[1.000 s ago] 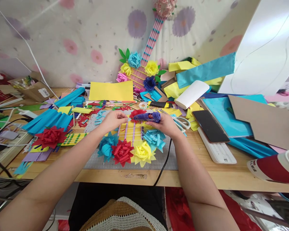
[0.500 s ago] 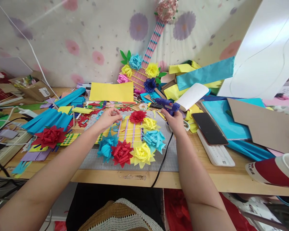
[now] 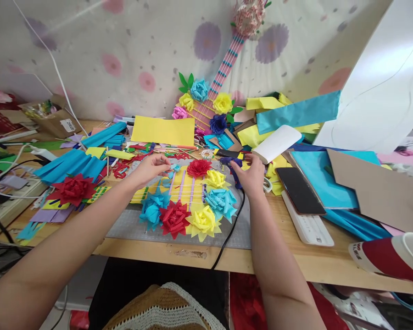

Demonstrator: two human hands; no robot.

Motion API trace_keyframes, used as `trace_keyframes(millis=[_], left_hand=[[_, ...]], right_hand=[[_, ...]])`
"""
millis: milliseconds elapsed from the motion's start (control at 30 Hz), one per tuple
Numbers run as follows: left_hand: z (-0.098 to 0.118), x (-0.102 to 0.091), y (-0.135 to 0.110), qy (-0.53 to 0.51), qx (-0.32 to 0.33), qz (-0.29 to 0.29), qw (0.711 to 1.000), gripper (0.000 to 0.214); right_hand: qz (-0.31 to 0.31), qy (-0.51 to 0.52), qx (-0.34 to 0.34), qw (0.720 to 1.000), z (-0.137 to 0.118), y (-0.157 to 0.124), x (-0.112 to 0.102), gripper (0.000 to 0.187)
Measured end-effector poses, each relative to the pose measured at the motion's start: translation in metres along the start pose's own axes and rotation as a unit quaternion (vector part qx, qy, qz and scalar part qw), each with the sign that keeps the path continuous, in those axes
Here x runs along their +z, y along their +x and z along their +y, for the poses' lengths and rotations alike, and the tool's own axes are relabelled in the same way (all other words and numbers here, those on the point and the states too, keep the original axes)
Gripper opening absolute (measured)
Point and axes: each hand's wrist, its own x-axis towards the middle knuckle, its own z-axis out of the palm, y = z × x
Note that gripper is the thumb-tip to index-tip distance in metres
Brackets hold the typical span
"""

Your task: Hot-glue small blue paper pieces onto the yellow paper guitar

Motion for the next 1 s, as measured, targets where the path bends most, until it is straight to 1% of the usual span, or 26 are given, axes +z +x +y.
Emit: trace_keyframes(millis=[33,67,100,133,200,267,333,400,467,533,600,667,733,867,933,1000], left_hand=[[-0.001,-0.001,-0.001,0.006,0.001,-0.005,1.000,0.013],[-0.002,-0.003,-0.001,0.015,0.002,-0.012,1.000,0.012],[-0.003,-0.004,-0.001,0.026,0.002,-0.022,0.999,0.012],[-0.003,-0.005,-0.001,0.035,0.001,-0.033,0.999,0.013],[-0.004,-0.007,0.000,0.045,-0.005,-0.052,0.998,0.018],[-0.004,-0.008,0.001,0.050,-0.009,-0.056,0.997,0.019],[-0.005,-0.007,0.002,0.068,-0.005,-0.045,0.997,0.016],[-0.007,-0.005,0.003,0.104,0.007,-0.034,0.994,0.013],[-0.008,-0.003,0.004,0.157,0.038,-0.026,0.986,0.011],[-0.007,-0.002,0.003,0.229,0.082,-0.015,0.970,0.010],[-0.002,-0.001,0.001,0.310,0.115,-0.003,0.944,0.009],[0.003,0.002,-0.001,0.381,0.129,0.005,0.915,0.009],[0.008,0.005,-0.001,0.426,0.131,0.018,0.895,0.009],[0.014,0.011,0.001,0.452,0.129,0.032,0.882,0.003],[0.015,0.012,0.002,0.453,0.123,0.028,0.883,0.002],[0.014,0.008,0.004,0.438,0.114,0.013,0.892,0.005]], right_hand=[[0.033,0.003,-0.023,0.999,-0.006,0.000,-0.003,0.052],[0.048,0.007,-0.044,0.998,-0.014,0.001,-0.006,0.047],[0.043,0.015,-0.069,0.997,-0.024,0.000,-0.009,0.042],[0.019,0.027,-0.098,0.995,-0.035,0.000,-0.010,0.039],[-0.060,0.051,-0.147,0.986,-0.058,-0.002,-0.011,0.032],[-0.155,0.065,-0.201,0.965,-0.080,-0.004,-0.007,0.025],[-0.227,0.047,-0.258,0.938,-0.099,-0.006,-0.001,0.021],[-0.279,0.014,-0.303,0.911,-0.113,-0.009,0.007,0.018],[-0.307,-0.015,-0.335,0.891,-0.124,-0.011,0.014,0.018],[-0.323,-0.044,-0.356,0.876,-0.131,-0.013,0.020,0.019],[-0.332,-0.074,-0.370,0.865,-0.135,-0.014,0.025,0.020],[-0.334,-0.100,-0.379,0.857,-0.138,-0.014,0.030,0.020],[-0.335,-0.121,-0.378,0.855,-0.140,-0.014,0.035,0.019],[-0.353,-0.149,-0.372,0.846,-0.146,-0.013,0.041,0.013],[-0.363,-0.158,-0.375,0.839,-0.148,-0.012,0.043,0.012],[-0.361,-0.156,-0.371,0.841,-0.146,-0.010,0.045,0.011]])
